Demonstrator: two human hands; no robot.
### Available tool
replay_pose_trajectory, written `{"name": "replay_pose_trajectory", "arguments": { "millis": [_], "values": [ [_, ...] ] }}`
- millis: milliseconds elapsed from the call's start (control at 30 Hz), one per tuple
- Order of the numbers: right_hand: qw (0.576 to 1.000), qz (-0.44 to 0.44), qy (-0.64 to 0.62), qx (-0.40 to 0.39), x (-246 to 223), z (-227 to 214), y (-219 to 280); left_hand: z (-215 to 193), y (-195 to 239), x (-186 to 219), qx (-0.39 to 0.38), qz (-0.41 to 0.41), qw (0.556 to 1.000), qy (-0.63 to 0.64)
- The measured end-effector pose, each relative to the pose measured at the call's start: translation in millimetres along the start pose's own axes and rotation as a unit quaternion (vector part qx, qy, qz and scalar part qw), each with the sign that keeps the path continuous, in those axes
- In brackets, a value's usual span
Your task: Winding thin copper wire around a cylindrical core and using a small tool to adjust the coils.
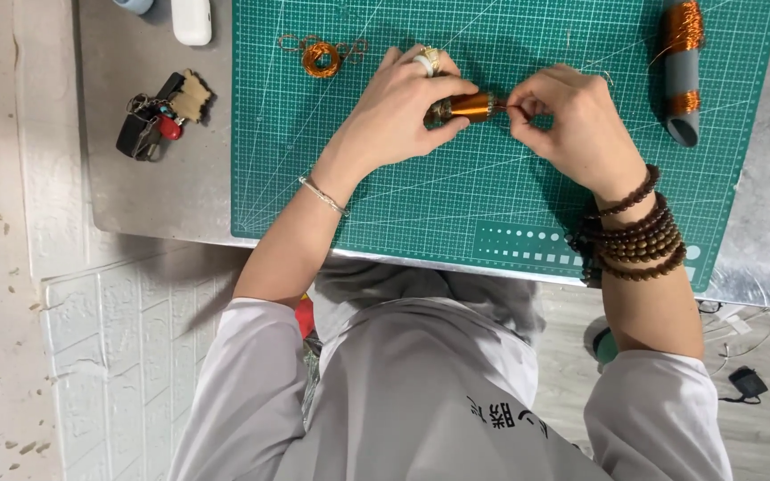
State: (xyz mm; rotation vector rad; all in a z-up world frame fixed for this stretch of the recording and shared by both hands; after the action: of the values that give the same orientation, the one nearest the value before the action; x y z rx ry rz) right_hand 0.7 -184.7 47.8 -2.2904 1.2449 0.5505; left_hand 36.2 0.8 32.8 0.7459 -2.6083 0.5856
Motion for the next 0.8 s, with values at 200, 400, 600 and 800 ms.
{"name": "replay_pose_trajectory", "arguments": {
  "millis": [200, 400, 600, 800],
  "values": [
    [1.000, -0.001, -0.009, -0.007, -2.1, 1.6, -1.4, -0.5, -0.4, 0.5, 0.005, -0.005, 1.000, -0.005],
    [1.000, 0.006, -0.001, -0.009, -3.4, 4.9, -3.0, -0.3, 0.7, 0.6, 0.004, -0.006, 1.000, 0.000],
    [0.999, 0.001, 0.037, -0.013, -2.7, 9.6, -3.1, 3.9, 1.2, -3.5, -0.051, -0.045, 0.997, 0.032],
    [0.999, -0.022, 0.047, 0.005, -9.0, 9.8, -5.2, -1.1, 0.1, 0.4, -0.072, -0.062, 0.995, 0.035]
  ]
}}
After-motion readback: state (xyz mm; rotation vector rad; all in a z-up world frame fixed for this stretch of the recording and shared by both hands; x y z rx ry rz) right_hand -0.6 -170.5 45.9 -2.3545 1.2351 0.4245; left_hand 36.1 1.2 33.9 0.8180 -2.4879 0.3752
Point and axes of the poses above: each hand's wrist, its own y-axis away from the middle knuckle, its own z-axis out of the palm, x = y × z, the point moved 4 cm from there along -y, towards the middle knuckle, and after that the axes turned 6 degrees about z, right-handed, at the moved point
